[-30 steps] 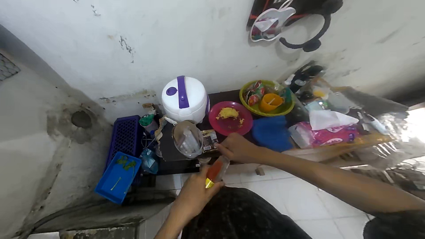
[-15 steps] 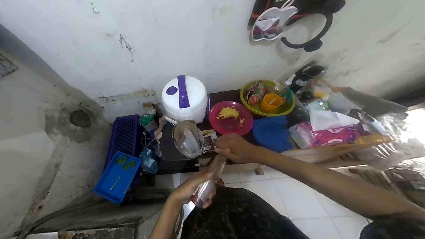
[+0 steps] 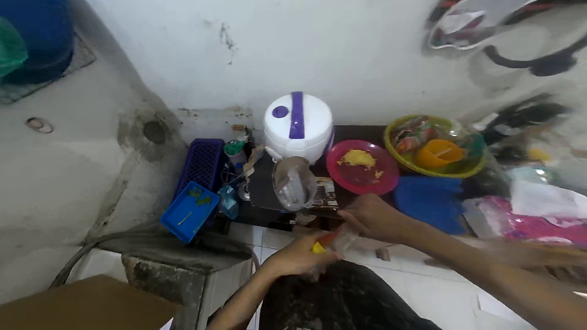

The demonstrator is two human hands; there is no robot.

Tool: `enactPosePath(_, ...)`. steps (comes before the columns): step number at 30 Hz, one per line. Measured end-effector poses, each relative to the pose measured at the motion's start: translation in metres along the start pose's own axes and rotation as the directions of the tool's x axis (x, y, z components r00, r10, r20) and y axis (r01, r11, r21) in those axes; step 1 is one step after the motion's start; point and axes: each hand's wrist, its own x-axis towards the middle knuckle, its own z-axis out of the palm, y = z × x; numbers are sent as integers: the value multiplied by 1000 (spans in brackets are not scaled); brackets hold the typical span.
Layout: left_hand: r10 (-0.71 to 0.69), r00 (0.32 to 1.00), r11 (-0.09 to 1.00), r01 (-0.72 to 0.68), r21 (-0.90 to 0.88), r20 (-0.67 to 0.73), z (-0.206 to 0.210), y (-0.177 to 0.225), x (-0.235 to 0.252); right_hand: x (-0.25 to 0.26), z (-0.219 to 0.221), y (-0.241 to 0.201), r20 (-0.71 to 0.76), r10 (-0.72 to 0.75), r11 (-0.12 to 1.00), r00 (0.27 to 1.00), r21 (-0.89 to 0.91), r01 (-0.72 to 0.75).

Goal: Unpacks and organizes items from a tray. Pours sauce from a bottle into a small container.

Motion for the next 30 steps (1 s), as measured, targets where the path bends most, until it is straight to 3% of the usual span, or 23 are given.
enactPosePath(2, -50, 990, 950, 88, 300, -132, 3, 9, 2, 2, -3, -1, 273, 197, 974, 942, 54, -219)
enactPosePath(5, 36, 952, 806, 152, 572, -304, 14, 5, 15, 19, -7, 9, 670, 436, 785, 601, 44, -618)
enactPosePath(8, 119, 919, 727, 177, 663, -375, 18, -3, 26, 28, 0, 21, 796, 496, 590, 348, -14, -808)
enactPosePath(10, 166, 904, 727, 158, 668, -395, 18, -10, 29, 34, -1, 24, 824, 486, 558, 290, -38, -829)
enactPosePath(11, 201, 889, 737, 139, 662, -411, 16, -14, 30, 37, -4, 22, 820, 484, 567, 306, -27, -824)
enactPosePath(14, 304, 812, 796, 71, 601, -499, 3, -26, 28, 46, -24, 13, 721, 504, 639, 475, 58, -767)
enactPosePath(16, 319, 753, 874, 0, 485, -575, -10, -39, 24, 52, -40, 8, 614, 537, 696, 579, 65, -715)
enactPosePath(19, 300, 654, 946, -107, 307, -694, -23, -56, 14, 52, -57, 10, 461, 584, 714, 668, 98, -693)
enactPosePath(21, 274, 635, 960, -136, 245, -722, -27, -63, 5, 48, -60, 14, 376, 602, 700, 704, 176, -692)
enactPosePath(24, 216, 675, 976, -134, 171, -705, -26, -76, -2, 44, -61, 19, 302, 637, 663, 709, 256, -704)
enactPosePath(30, 185, 692, 983, -117, 144, -698, -16, -87, -1, 48, -58, 22, 223, 668, 667, 710, 245, -704)
